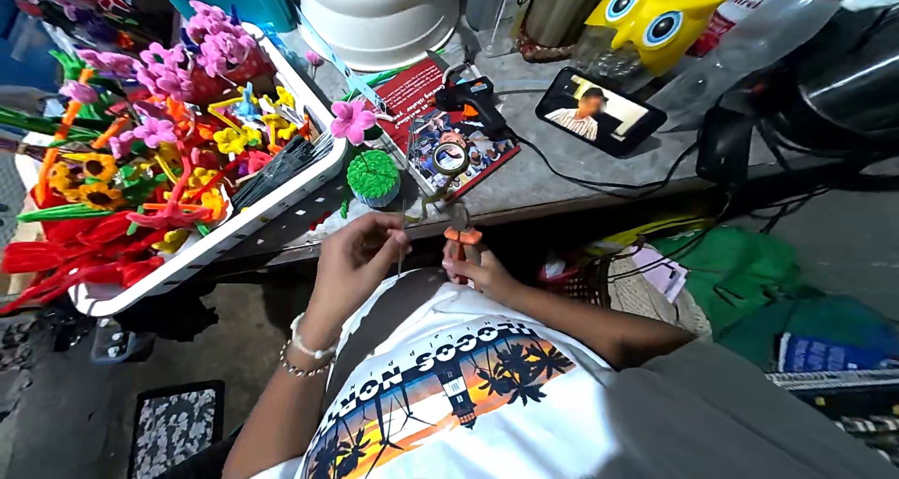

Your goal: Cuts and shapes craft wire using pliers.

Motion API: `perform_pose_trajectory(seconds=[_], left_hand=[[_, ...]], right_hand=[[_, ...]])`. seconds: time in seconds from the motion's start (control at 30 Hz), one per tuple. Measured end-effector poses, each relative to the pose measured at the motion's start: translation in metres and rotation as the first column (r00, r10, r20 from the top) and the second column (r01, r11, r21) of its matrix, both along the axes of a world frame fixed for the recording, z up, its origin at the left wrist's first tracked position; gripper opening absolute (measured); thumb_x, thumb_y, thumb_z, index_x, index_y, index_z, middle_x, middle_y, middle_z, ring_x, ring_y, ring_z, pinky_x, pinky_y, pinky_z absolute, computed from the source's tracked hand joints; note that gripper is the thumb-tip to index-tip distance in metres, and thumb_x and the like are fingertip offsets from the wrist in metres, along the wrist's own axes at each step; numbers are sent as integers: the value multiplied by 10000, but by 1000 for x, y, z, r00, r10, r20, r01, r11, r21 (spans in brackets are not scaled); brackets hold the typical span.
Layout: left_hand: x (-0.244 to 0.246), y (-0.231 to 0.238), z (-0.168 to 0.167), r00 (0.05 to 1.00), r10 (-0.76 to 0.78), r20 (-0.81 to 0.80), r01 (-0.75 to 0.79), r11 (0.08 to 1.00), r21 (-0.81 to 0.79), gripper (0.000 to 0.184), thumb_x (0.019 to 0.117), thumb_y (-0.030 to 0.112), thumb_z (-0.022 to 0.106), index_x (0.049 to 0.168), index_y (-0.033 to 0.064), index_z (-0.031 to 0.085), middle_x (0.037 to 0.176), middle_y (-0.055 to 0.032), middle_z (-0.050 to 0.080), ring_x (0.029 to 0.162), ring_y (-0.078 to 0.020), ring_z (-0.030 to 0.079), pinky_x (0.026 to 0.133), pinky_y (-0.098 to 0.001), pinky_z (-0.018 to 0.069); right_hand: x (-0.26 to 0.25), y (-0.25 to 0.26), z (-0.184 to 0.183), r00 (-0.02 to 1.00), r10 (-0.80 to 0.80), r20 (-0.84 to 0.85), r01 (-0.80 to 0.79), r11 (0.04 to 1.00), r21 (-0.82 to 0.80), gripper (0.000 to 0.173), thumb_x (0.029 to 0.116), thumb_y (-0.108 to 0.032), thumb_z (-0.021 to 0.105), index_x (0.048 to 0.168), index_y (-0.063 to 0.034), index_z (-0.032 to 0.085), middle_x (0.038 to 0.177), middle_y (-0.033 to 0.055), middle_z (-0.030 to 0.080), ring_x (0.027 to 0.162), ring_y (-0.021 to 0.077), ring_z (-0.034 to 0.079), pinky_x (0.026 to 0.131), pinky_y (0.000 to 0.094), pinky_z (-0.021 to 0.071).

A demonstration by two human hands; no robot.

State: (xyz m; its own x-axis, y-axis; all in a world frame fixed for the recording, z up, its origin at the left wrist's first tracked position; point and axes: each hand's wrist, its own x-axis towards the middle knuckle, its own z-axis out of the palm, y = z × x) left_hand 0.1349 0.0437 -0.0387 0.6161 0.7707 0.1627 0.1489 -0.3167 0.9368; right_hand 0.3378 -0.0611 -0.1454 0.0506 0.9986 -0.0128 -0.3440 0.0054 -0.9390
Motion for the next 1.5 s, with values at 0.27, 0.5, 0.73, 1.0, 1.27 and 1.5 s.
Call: perform_pose_trajectory(seconds=[0.27,0.5,0.73,1.0,1.27,1.5], left_hand=[[95,46,24,933,184,-310,-17,882,471,149,984,95,648,1093,6,699,947,-120,737,842,-219,728,806,-437,605],[143,95,24,707,354,-613,-43,886,463,139,925,87,653,992,-12,723,936,-219,723,912,-417,705,803,-634,539],[154,113,26,597,345,-724,-80,924,374,218,947,108,646,1105,-34,690,985,-249,711,969,-446,691,849,-662,527],[159,130,27,515,320,-795,-18,932,363,206,929,134,678,1014,-52,701,1001,-266,699,983,-454,682,850,-658,525],[164,134,26,472,353,-808,-25,921,388,157,907,99,686,969,-42,721,1001,-264,698,987,-454,679,843,-670,524],[201,140,36,431,532,-729,-67,825,562,248,978,115,552,1144,-27,670,1084,-298,684,1071,-499,660,841,-691,500]], right_hand=[[3,-14,3,981,-146,-125,138,988,-70,24,940,-83,602,942,-97,584,709,-68,631,635,46,612,650,234,542],[12,-9,-10,986,-41,-164,52,997,64,30,965,-103,586,990,-86,583,761,-69,611,649,43,588,631,231,521],[20,-8,-16,974,-18,-227,34,997,65,52,961,-116,602,996,-85,580,762,-64,602,649,41,580,625,223,511],[26,-5,-25,958,5,-287,32,992,124,50,971,-114,608,1000,-84,580,786,-59,610,655,34,580,613,212,506],[32,-6,-28,958,16,-286,33,986,166,39,973,-95,608,1002,-82,586,815,-59,620,673,30,584,631,213,514],[32,-4,-30,965,11,-263,43,979,199,17,966,-89,613,960,-85,597,810,-62,616,675,16,575,623,198,502]])
